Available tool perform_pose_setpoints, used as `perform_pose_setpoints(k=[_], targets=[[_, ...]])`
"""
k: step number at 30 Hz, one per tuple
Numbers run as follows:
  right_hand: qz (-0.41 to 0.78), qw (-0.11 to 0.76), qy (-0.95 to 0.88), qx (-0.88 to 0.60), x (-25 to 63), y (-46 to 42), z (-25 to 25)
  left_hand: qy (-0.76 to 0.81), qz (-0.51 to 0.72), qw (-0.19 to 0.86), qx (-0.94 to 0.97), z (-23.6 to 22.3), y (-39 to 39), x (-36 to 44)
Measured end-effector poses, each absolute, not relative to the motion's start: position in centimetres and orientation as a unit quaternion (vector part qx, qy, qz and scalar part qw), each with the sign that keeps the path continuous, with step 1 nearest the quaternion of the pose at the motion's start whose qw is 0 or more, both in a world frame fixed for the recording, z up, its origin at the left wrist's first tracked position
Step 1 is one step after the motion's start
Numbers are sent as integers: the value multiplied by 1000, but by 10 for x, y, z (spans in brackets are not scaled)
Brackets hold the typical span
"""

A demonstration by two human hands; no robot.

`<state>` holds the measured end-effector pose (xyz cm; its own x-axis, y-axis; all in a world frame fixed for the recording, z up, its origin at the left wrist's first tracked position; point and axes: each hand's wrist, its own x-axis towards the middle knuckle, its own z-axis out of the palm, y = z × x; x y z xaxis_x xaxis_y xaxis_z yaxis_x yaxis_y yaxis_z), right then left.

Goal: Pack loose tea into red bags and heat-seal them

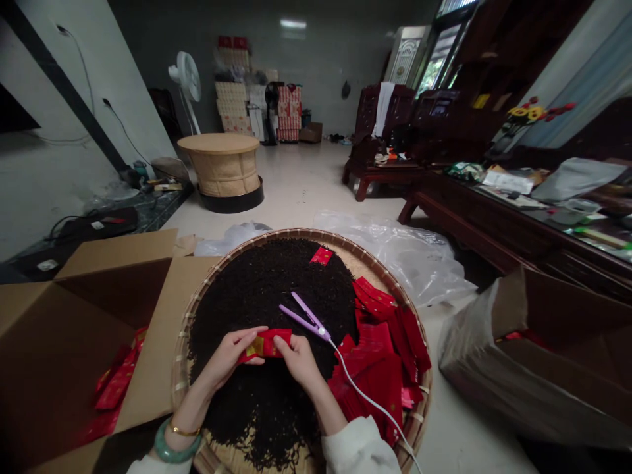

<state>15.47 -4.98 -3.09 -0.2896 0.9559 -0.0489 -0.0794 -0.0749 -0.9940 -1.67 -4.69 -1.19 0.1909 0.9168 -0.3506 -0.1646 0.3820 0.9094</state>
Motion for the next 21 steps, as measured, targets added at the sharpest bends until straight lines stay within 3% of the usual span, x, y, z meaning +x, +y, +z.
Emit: perform_pose_setpoints(k=[14, 16, 21], targets=[[723, 381, -451, -360, 153, -56, -31, 528, 367, 562, 520, -10, -40, -24], [721, 382, -455, -358, 150, -55, -34, 564, 380, 489, 546, -12, -38, -28], [725, 379, -454, -354, 150, -41, -36, 533, 338, 142, 763, -6, -42, -33]])
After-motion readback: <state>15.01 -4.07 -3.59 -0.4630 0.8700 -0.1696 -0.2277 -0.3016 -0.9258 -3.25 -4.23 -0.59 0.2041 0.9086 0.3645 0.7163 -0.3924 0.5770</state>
